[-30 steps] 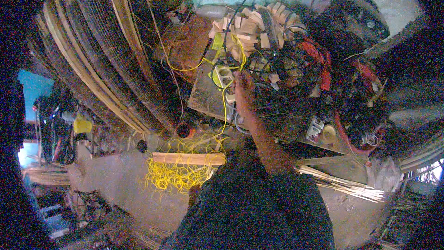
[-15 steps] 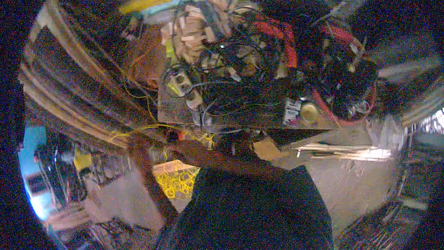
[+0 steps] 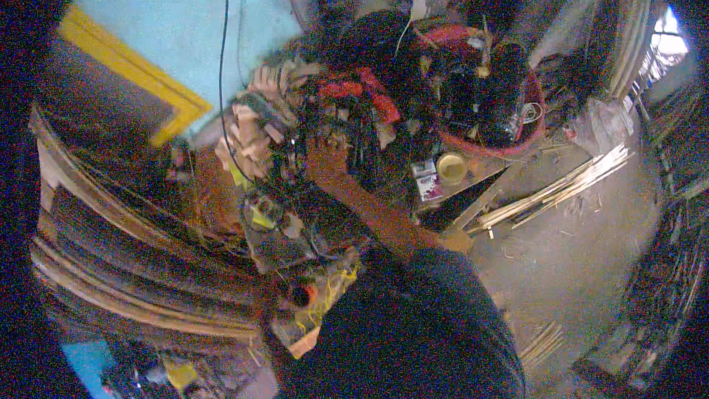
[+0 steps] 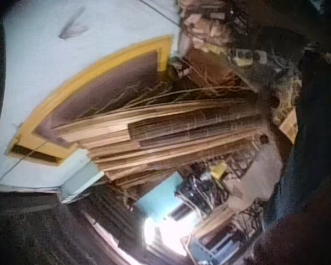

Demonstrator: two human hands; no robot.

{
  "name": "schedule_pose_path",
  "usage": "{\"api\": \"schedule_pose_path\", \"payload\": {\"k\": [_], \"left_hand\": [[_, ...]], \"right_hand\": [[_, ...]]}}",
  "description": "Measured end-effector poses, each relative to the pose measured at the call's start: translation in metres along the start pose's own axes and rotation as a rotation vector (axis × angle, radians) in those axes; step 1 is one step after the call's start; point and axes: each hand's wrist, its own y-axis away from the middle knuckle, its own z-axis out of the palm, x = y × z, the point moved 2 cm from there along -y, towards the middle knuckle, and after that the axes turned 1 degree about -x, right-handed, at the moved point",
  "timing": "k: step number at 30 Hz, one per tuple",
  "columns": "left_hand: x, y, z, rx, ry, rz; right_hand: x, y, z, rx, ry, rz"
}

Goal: The person uses a red power drill to make holes in small rectangular wooden blocks. They pick up each block, position it on a workbench, drill a hole, and then place the finished block into a pile.

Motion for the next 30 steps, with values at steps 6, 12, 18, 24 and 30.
{"api": "schedule_pose_path", "payload": {"k": [6, 12, 18, 24, 30], "left_hand": [[-0.013, 0.026, 0.050, -0.429, -0.052, 0.115], [-0.045, 0.054, 0.099, -0.748, -0.119, 0.189], [-0.062, 0.066, 0.117, -0.855, -0.156, 0.224], [-0.056, 0.067, 0.130, -0.863, -0.165, 0.253], [-0.064, 0.087, 0.114, -0.800, -0.156, 0.315]], "right_hand": [[-0.019, 0.026, -0.035, 0.169, -0.260, -0.028], [0.037, 0.127, -0.113, 0.315, -0.385, 0.087], [0.147, 0.167, -0.153, 0.616, -0.369, 0.295], [0.325, 0.136, -0.197, 0.614, -0.031, 0.356], [0.421, 0.035, -0.207, 0.344, 0.017, 0.327]]}}
